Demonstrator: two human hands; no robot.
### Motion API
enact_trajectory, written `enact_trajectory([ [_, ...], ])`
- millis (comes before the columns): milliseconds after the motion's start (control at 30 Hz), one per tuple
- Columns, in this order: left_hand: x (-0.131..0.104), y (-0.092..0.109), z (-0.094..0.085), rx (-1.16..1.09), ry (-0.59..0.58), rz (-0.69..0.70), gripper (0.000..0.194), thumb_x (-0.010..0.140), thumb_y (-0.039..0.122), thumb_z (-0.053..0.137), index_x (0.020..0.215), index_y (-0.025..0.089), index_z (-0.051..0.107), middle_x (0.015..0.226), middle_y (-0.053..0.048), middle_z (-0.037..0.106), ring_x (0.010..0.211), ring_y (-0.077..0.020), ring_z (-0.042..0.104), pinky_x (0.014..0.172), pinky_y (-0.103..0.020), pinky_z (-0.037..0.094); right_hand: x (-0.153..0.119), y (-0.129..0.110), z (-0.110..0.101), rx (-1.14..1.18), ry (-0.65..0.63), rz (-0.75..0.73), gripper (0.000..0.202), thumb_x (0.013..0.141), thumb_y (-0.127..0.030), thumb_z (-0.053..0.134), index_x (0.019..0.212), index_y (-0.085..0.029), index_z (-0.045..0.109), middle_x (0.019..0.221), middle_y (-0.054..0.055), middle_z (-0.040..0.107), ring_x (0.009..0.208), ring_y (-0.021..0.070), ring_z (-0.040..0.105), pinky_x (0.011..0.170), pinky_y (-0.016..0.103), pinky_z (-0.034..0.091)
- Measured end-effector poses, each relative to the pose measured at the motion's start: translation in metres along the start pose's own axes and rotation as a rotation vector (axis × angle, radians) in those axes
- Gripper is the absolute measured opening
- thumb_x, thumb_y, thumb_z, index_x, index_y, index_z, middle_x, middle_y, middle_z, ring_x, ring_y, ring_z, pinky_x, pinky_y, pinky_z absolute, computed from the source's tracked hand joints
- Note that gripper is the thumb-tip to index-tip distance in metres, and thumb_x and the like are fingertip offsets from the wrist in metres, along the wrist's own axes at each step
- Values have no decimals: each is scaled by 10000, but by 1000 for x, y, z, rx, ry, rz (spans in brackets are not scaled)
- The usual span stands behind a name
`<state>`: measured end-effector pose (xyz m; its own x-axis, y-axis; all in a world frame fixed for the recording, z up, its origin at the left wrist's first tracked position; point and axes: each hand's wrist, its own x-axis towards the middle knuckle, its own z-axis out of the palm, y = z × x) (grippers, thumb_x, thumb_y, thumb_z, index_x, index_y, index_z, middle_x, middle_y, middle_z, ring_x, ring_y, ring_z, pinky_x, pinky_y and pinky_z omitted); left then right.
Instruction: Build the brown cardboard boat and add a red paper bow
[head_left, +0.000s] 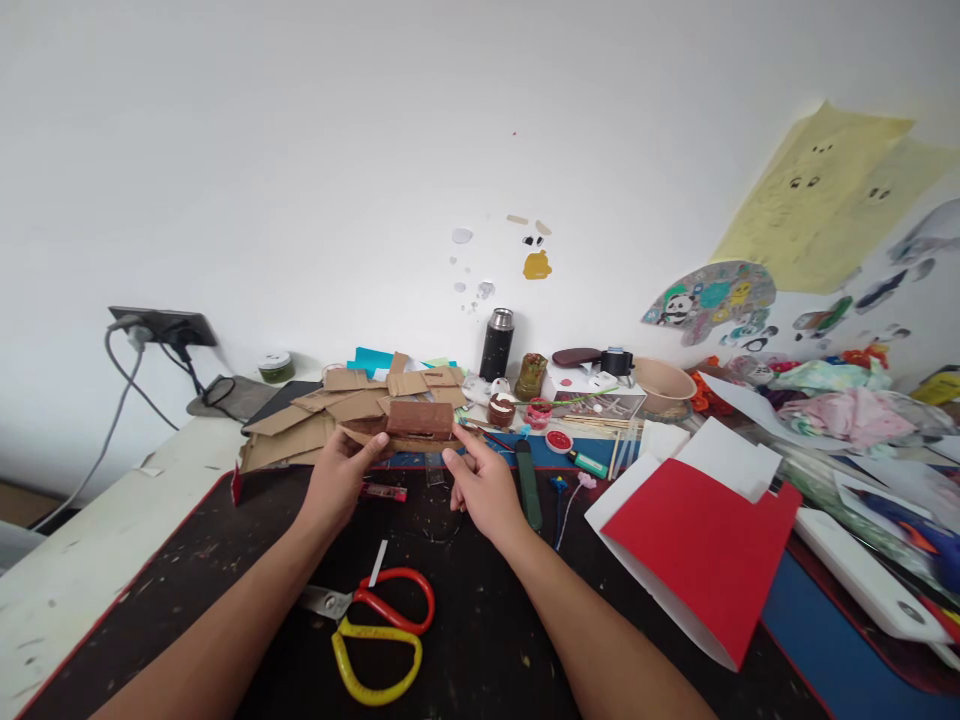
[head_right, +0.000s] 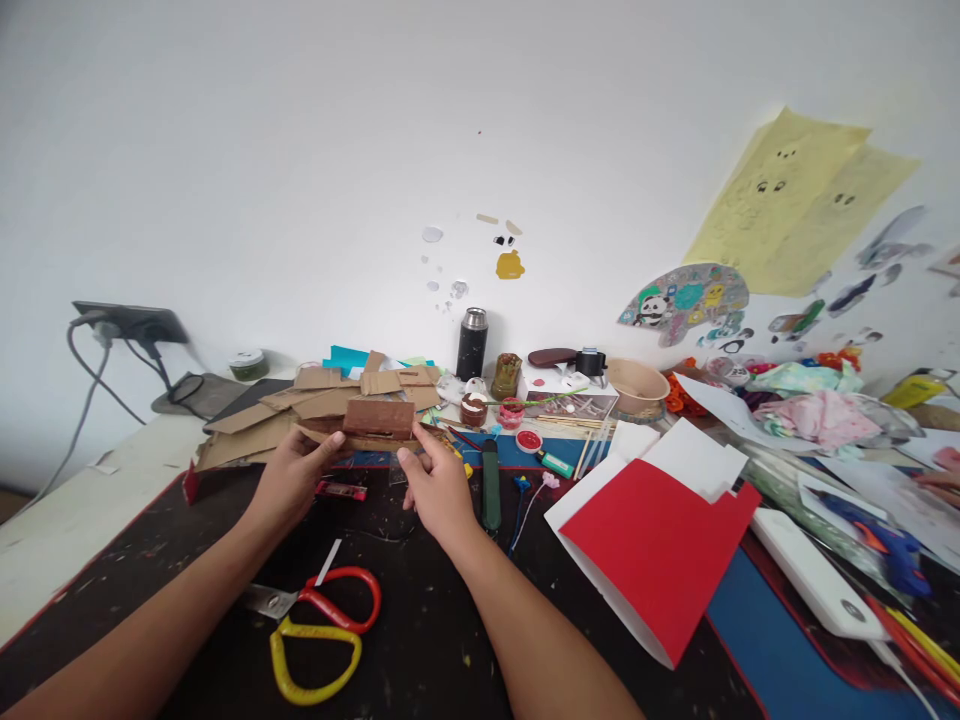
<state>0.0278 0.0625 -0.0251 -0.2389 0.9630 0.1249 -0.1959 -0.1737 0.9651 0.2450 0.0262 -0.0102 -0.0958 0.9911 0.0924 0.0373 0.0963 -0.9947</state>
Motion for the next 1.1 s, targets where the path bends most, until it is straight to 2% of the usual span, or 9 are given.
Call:
enact_trajectory([
  [400, -1, 2, 1, 17, 20, -9, 730, 586, 662, 1037, 1073, 199, 753, 1092, -95, 838, 921, -283, 762, 786, -383, 635, 1, 2, 0, -2, -9, -9, 852, 962, -626, 678, 1652, -137, 582, 531, -118, 475, 408, 150, 547, 445, 254, 431],
  [700, -1, 3, 1, -52, 30, -39, 688, 585, 630, 1048, 1042, 203, 761, 1101, -90, 833, 919, -265, 769, 761, -356, 651, 0, -2, -3, -64, -17, -27, 803, 991, -580, 649, 1656, -137, 572, 538, -106, 527, 429, 155, 563, 480, 263, 456],
  [867, 1, 4, 1, -114, 55, -31, 661, 592, 628, 1042, 1008, 207, 748, 1123, -84, 820, 925, -256, 773, 747, -345, 669, 3, -6, -5, -15, 25, -42, 773, 971, -623, 666, 1563, -127, 650, 545, -91, 552, 439, 155, 563, 473, 261, 455],
  [1100, 0, 4, 1, -139, 33, -44, 631, 623, 596, 1042, 1023, 203, 753, 1156, -91, 821, 919, -251, 782, 748, -345, 680, 8, -14, -15, 79, 107, -7, 827, 944, -648, 711, 1552, -93, 632, 530, -73, 568, 462, 177, 581, 482, 275, 475],
])
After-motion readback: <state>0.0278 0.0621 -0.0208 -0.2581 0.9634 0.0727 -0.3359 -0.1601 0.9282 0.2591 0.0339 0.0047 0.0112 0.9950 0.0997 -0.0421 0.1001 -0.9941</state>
